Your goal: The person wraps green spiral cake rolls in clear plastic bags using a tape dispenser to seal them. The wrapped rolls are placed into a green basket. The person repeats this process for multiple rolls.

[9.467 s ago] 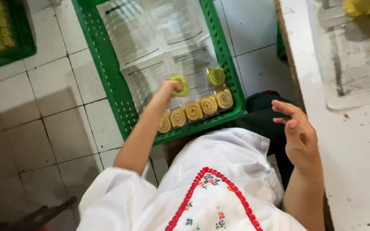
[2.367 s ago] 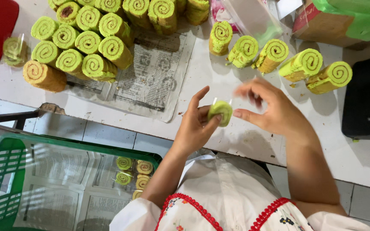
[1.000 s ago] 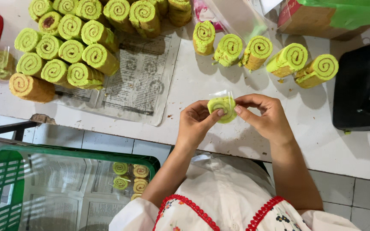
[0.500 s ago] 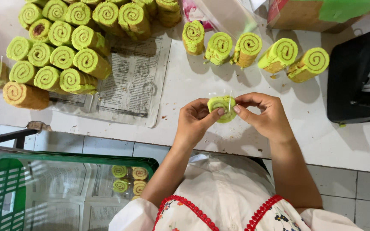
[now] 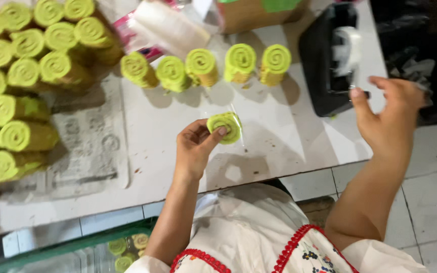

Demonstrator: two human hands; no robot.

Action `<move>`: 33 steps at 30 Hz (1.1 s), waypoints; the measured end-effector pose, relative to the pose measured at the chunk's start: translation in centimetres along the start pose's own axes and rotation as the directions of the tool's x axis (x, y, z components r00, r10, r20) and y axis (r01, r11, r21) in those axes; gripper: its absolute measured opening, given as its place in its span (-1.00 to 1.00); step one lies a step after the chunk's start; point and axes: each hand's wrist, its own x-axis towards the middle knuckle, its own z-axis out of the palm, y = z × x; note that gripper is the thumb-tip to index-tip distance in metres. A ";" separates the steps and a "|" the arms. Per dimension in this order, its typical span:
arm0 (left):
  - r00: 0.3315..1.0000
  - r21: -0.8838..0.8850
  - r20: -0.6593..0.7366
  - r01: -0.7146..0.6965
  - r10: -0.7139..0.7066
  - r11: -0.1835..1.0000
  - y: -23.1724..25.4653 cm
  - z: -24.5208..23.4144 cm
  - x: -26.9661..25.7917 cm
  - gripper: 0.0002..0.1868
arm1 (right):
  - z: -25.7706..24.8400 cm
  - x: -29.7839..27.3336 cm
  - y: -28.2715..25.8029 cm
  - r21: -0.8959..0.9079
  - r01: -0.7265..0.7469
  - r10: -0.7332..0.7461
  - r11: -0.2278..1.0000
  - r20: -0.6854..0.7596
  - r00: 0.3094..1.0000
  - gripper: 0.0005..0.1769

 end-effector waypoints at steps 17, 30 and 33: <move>0.999 0.102 0.011 -0.039 0.038 0.994 1.5 2.6 0.2 -0.86 | -1.8 0.1 -0.6 0.584 -0.559 0.451 0.588 0.336 0.827 -0.92; 0.990 0.071 0.052 -0.131 0.128 0.989 0.8 0.0 -0.8 -0.82 | -3.1 -5.2 0.2 0.108 -0.389 0.372 0.915 0.150 0.916 -0.95; 0.994 0.285 0.015 -0.109 0.110 0.952 2.8 0.1 -2.3 -0.79 | -4.8 -2.6 -8.2 0.335 -0.347 0.296 0.876 0.194 0.935 -0.95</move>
